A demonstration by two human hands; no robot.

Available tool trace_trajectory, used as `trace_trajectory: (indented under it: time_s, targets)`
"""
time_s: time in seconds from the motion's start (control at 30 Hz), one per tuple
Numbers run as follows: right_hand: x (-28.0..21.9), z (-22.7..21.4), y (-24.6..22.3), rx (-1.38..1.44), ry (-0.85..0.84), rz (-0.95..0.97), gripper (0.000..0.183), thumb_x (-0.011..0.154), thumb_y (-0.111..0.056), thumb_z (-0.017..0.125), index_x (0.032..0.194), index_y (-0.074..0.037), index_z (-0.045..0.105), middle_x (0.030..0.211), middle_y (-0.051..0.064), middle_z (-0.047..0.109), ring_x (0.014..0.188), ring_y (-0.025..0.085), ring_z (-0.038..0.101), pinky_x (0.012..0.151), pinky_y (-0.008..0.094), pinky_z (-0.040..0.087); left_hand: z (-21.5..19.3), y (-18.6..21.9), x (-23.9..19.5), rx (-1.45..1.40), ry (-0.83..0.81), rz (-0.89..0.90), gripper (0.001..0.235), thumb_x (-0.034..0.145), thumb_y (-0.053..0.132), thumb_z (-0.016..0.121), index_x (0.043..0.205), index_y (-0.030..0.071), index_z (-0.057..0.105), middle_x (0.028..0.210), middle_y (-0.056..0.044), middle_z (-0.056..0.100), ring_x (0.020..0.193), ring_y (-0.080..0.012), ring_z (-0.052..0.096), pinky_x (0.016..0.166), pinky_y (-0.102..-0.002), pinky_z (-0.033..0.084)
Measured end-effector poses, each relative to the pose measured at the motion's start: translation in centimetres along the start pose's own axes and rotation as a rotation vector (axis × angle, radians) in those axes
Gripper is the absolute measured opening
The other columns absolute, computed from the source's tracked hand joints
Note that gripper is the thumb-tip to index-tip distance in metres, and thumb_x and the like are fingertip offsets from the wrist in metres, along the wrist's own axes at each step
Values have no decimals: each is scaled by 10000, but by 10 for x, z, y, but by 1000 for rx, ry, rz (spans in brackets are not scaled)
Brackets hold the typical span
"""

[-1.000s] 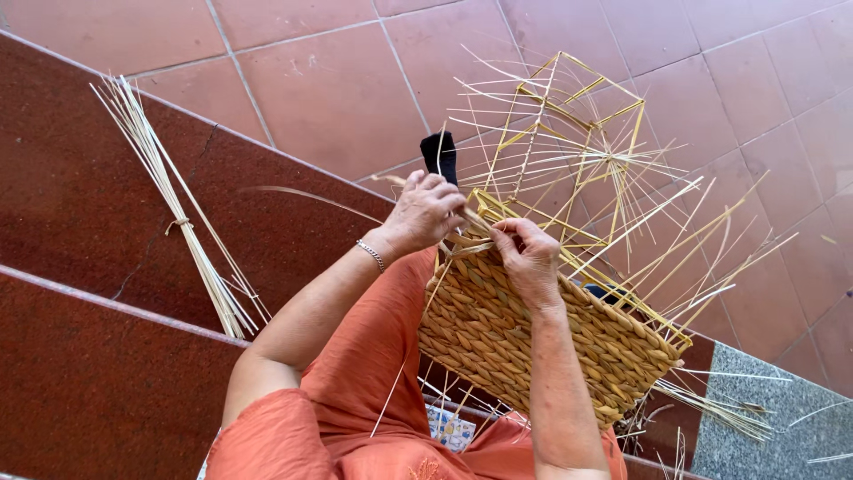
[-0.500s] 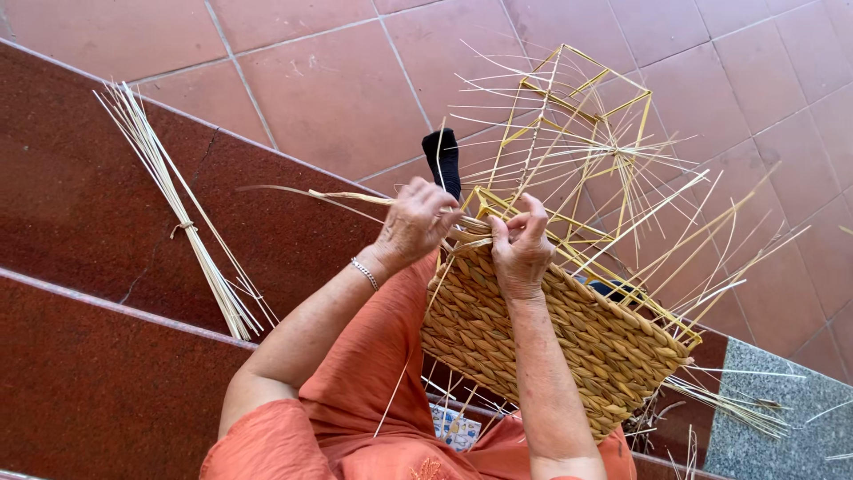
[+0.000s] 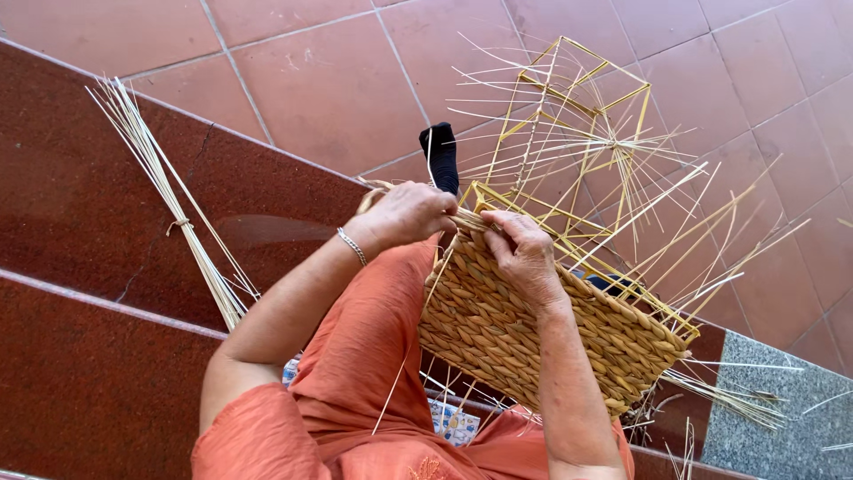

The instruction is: The person weaves a rectangular basket by hand, interlacing dried plant strips through a pre-formed frame. They repeatedly pull and tighten the strips to build up the basket walls, occasionally adjusting the frame and trimming excess material.

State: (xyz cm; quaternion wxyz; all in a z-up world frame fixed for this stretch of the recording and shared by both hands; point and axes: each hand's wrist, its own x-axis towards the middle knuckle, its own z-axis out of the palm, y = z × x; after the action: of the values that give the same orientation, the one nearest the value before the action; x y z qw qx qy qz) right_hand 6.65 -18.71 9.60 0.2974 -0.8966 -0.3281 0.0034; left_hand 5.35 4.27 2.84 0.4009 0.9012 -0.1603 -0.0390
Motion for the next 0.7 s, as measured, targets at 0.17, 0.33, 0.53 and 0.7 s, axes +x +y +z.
trace_trajectory:
  time_s: [0.17, 0.33, 0.53, 0.7]
  targets:
    - [5, 4, -15, -158, -60, -14, 321, 832, -139, 796, 1152, -134, 760, 975, 29, 729, 922, 209, 676, 824, 350, 571, -41, 5, -10, 220, -174, -174, 222, 961, 388, 675, 953, 177, 745, 890, -78, 721, 873, -292, 691, 770, -460, 527]
    - [5, 20, -9, -230, 38, -48, 141, 898, -164, 809, 1008, -130, 729, 943, 14, 712, 897, 212, 659, 790, 363, 544, -45, 5, -24, 686, 172, 89, 38, 852, 153, 736, 833, 121, 730, 950, -52, 666, 991, -212, 616, 897, -441, 496]
    - [-8, 14, -2, -143, 57, -92, 210, 857, -147, 812, 1009, -92, 678, 1084, 21, 736, 946, 226, 661, 845, 367, 546, -1, 6, 3, 600, 636, 314, 79, 971, 78, 725, 999, 12, 691, 1091, -95, 550, 1030, -214, 556, 878, -362, 516]
    - [-21, 14, -9, -176, 90, -139, 206, 835, -119, 819, 993, -86, 691, 1218, 55, 722, 989, 245, 654, 889, 377, 545, 48, 6, 16, -77, 703, 505, 193, 938, -10, 711, 1120, 54, 709, 1260, -141, 572, 1154, -248, 661, 969, -261, 613]
